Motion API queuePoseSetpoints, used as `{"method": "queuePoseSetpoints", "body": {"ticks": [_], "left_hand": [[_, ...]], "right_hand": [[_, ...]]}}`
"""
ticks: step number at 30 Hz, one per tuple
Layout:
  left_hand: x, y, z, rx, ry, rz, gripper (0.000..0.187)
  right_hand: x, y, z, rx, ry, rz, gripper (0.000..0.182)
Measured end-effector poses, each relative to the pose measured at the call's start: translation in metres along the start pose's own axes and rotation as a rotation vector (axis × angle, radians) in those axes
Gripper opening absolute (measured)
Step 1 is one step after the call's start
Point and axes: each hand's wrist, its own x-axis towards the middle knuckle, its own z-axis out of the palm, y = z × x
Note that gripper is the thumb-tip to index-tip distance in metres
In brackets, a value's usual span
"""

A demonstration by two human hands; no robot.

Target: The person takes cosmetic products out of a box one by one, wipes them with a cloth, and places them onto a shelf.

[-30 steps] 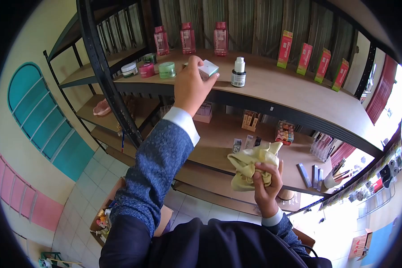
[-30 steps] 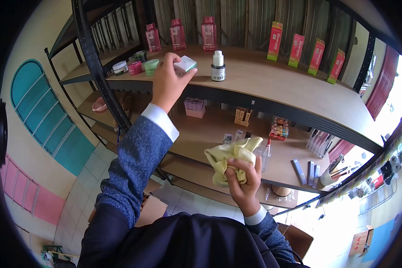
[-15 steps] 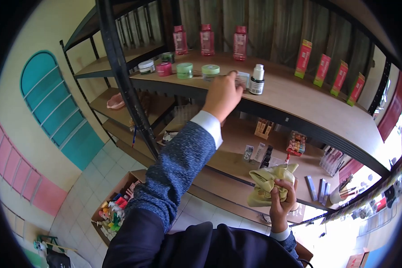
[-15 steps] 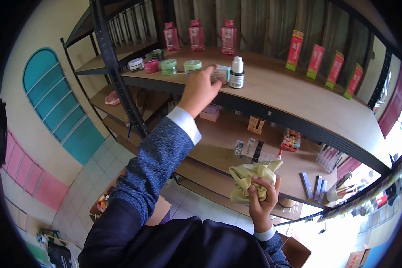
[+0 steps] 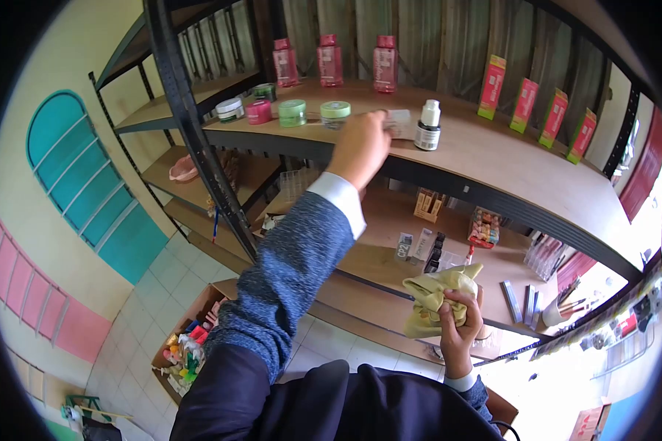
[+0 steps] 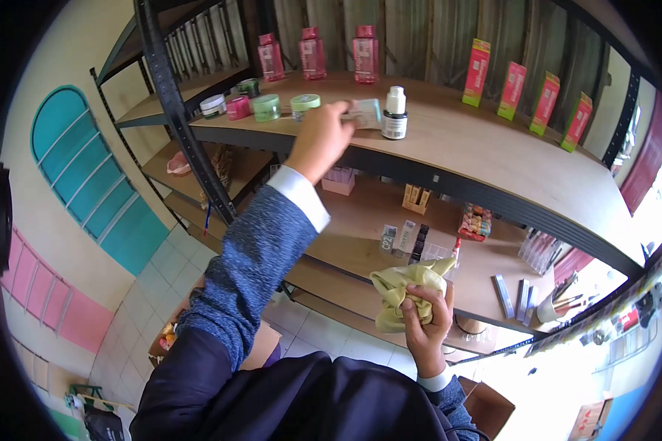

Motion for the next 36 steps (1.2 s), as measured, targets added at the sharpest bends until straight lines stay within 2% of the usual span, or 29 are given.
{"method": "queuePoseSetpoints", "body": {"ticks": [3,5,8,10,11,14,15,17,19,20,25,27,36], "left_hand": [[0.006,-0.018,-0.004,-0.090,-0.002,0.047,0.034],[0.011,-0.023,-0.008,-0.112,-0.121,-0.043,0.040],[0.022,-0.030,-0.010,-0.209,-0.184,-0.005,0.046],[0.032,-0.026,-0.014,-0.186,-0.319,0.045,0.051],[0.036,-0.028,-0.012,-0.185,-0.317,0.042,0.051],[0.050,-0.030,-0.008,-0.065,-0.531,0.012,0.049],[0.053,-0.033,-0.004,-0.061,-0.526,0.007,0.049],[0.057,-0.043,0.003,-0.160,-0.580,0.003,0.048],[0.055,-0.041,0.000,-0.131,-0.574,-0.012,0.048],[0.055,-0.044,0.002,-0.175,-0.570,0.004,0.048],[0.047,-0.032,-0.001,-0.186,-0.557,-0.005,0.048],[0.044,-0.026,0.000,-0.212,-0.522,0.066,0.050],[0.046,-0.009,0.010,-0.205,-0.511,0.163,0.047]], "right_hand": [[-0.002,0.005,0.000,0.040,0.042,0.035,0.015],[-0.003,0.009,-0.002,0.036,-0.042,0.013,0.014],[-0.003,0.009,-0.002,0.044,-0.038,0.000,0.014],[-0.002,0.009,-0.002,0.055,-0.040,0.008,0.014],[-0.002,0.009,-0.003,0.037,-0.045,0.001,0.014],[-0.001,0.006,-0.002,0.010,-0.032,-0.018,0.015],[0.000,0.004,-0.001,-0.002,-0.007,-0.026,0.017],[0.000,0.005,-0.001,0.008,-0.016,-0.030,0.016],[-0.003,0.009,-0.002,0.017,0.018,-0.004,0.016],[-0.005,0.009,-0.005,0.028,-0.040,0.036,0.013],[-0.004,0.008,-0.001,0.007,-0.025,0.001,0.015],[-0.004,0.007,0.001,0.019,0.011,0.010,0.017],[-0.007,0.008,-0.004,-0.005,-0.045,-0.013,0.014]]}}
